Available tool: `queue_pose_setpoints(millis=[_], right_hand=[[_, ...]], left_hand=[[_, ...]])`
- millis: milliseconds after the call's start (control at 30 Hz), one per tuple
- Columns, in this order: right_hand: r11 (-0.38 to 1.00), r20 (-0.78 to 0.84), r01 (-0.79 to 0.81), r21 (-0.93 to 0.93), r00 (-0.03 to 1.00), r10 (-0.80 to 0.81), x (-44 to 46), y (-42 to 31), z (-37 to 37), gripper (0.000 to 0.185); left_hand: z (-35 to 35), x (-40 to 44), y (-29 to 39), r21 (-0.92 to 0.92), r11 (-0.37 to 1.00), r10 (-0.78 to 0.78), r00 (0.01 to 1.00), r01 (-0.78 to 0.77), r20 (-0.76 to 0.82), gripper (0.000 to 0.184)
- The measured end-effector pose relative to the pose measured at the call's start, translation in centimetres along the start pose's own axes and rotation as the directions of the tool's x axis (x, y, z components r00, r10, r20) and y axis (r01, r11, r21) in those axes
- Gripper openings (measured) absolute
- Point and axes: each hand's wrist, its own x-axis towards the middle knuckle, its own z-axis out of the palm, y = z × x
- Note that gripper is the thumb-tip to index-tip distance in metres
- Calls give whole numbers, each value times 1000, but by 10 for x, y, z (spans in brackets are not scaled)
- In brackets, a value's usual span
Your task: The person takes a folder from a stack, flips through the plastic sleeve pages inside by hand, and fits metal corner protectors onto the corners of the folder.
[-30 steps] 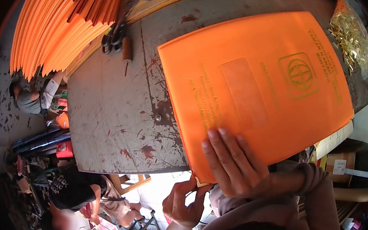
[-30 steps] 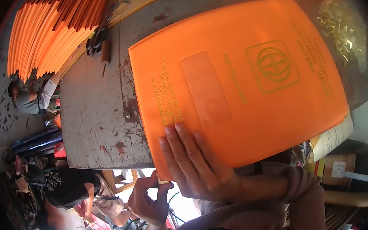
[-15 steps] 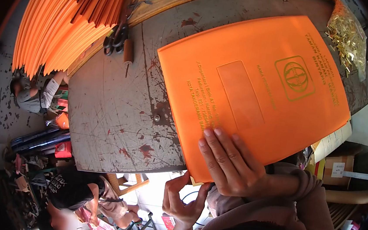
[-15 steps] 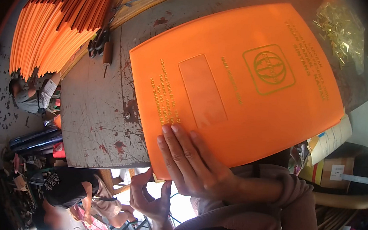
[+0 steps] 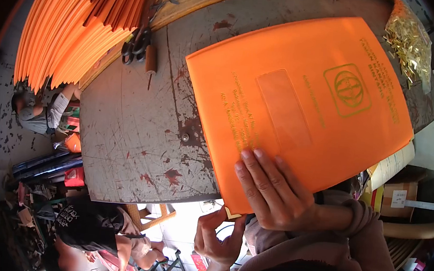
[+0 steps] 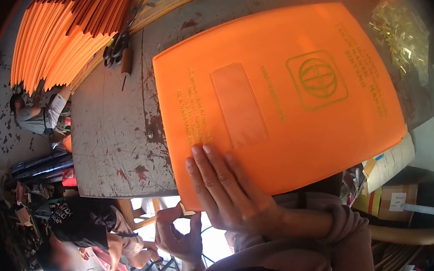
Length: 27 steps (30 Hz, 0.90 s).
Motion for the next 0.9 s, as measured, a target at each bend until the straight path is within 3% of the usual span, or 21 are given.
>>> queue_pose_setpoints(millis=[167,533,733,800,900], right_hand=[[1000,41,22,22,999,-23,-2,1,-1,36],[997,-10,35,62,999,-34,-3,2,2,33],[995,-58,-5,96,998,11,-1,0,3,25],[996,-62,-7,92,998,12,-1,1,2,26],[994,-69,-18,109,997,26,0,2,0,26]], left_hand=[[-7,6,7,33,999,-35,997,33,63,33],[-17,20,13,19,998,-65,981,63,181,29],[-6,12,-6,-33,999,-25,986,31,166,41],[-3,13,-11,-50,994,98,984,-92,148,48],[-8,12,-15,-45,993,116,982,-111,150,54]])
